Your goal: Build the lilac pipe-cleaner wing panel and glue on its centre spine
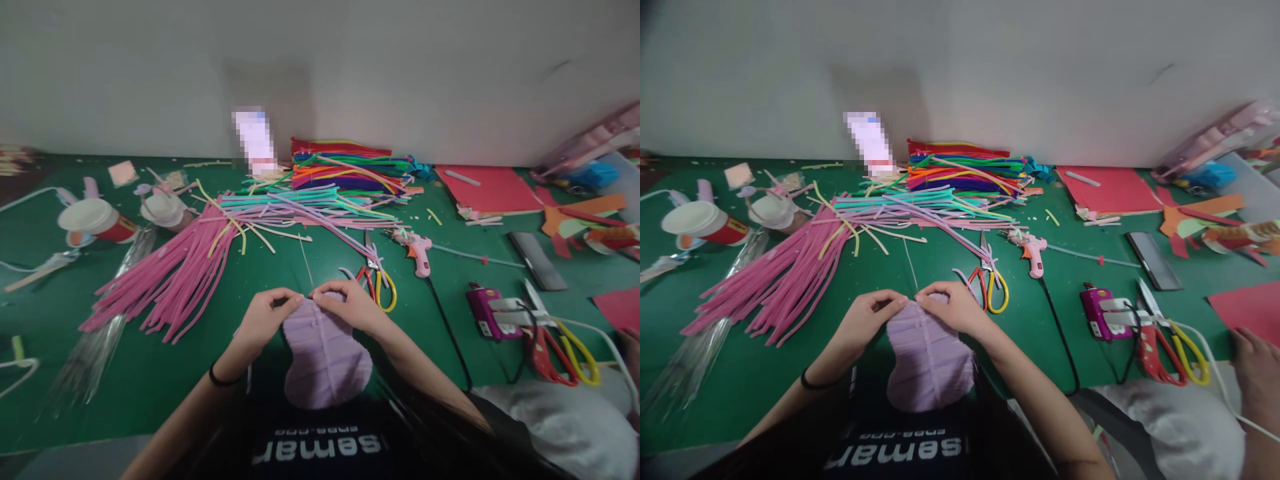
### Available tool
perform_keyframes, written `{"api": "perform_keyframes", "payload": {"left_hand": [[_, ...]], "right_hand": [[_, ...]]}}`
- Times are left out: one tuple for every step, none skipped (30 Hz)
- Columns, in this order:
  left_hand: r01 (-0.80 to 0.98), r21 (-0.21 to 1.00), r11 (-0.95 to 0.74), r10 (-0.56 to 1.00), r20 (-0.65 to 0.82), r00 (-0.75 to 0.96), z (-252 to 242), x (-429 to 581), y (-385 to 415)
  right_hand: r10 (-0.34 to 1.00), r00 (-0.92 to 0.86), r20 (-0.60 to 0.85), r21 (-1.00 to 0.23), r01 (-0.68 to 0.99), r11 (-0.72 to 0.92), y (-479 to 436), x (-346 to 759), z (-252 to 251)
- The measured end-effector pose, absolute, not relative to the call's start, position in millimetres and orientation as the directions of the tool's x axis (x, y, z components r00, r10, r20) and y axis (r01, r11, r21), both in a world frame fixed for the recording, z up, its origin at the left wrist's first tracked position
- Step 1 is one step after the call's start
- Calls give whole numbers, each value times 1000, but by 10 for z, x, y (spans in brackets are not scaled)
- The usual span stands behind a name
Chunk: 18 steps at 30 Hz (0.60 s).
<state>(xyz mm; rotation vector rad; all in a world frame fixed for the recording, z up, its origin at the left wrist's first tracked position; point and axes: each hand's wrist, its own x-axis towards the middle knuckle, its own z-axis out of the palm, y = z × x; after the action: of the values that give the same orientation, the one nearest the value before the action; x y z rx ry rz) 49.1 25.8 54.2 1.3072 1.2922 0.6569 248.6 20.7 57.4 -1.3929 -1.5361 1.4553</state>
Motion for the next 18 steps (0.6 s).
{"api": "perform_keyframes", "payload": {"left_hand": [[306,926,221,923,-300,241,524,478,255],[320,924,210,924,-295,243,509,466,255],[336,921,195,926,-285,245,498,458,256],[355,918,175,933,-270,239,491,454,258],[372,915,154,942,-249,223,489,454,260],[389,911,138,953,-229,199,491,458,261],[404,906,127,961,-214,178,498,466,262],[417,901,122,965,-206,164,509,478,262],[424,897,121,964,-209,166,522,492,263],[429,895,123,959,-219,180,537,508,262],[434,892,126,953,-231,198,552,525,261],[435,891,131,947,-242,209,563,544,258],[429,892,143,944,-253,212,570,563,253],[413,896,164,942,-267,205,571,581,245],[385,903,192,941,-281,190,565,598,233],[344,911,225,940,-297,170,553,613,217],[293,919,264,936,-317,150,537,625,198],[232,922,309,929,-345,135,517,635,176]], "right_hand": [[943,-252,-218,-951,272,-147,201,2501,560],[952,-225,-207,-950,278,-141,193,2515,544],[960,-199,-198,-947,291,-135,182,2528,527],[965,-178,-191,-944,303,-131,170,2539,510],[968,-167,-188,-943,306,-130,156,2550,495],[970,-159,-186,-945,299,-132,144,2558,481],[971,-152,-185,-949,285,-136,133,2565,471],[972,-142,-188,-952,269,-145,124,2570,464],[972,-132,-195,-954,256,-156,119,2572,460],[972,-122,-203,-954,248,-168,115,2573,460],[971,-109,-211,-953,246,-180,113,2570,461],[970,-95,-222,-950,245,-193,112,2566,465],[969,-78,-233,-948,242,-209,110,2559,468],[968,-56,-244,-946,233,-225,108,2552,470],[967,-32,-253,-946,220,-240,105,2545,470],[966,-11,-260,-946,206,-252,100,2538,466],[964,3,-267,-946,191,-263,95,2533,460],[962,9,-273,-946,179,-270,90,2530,452]]}}
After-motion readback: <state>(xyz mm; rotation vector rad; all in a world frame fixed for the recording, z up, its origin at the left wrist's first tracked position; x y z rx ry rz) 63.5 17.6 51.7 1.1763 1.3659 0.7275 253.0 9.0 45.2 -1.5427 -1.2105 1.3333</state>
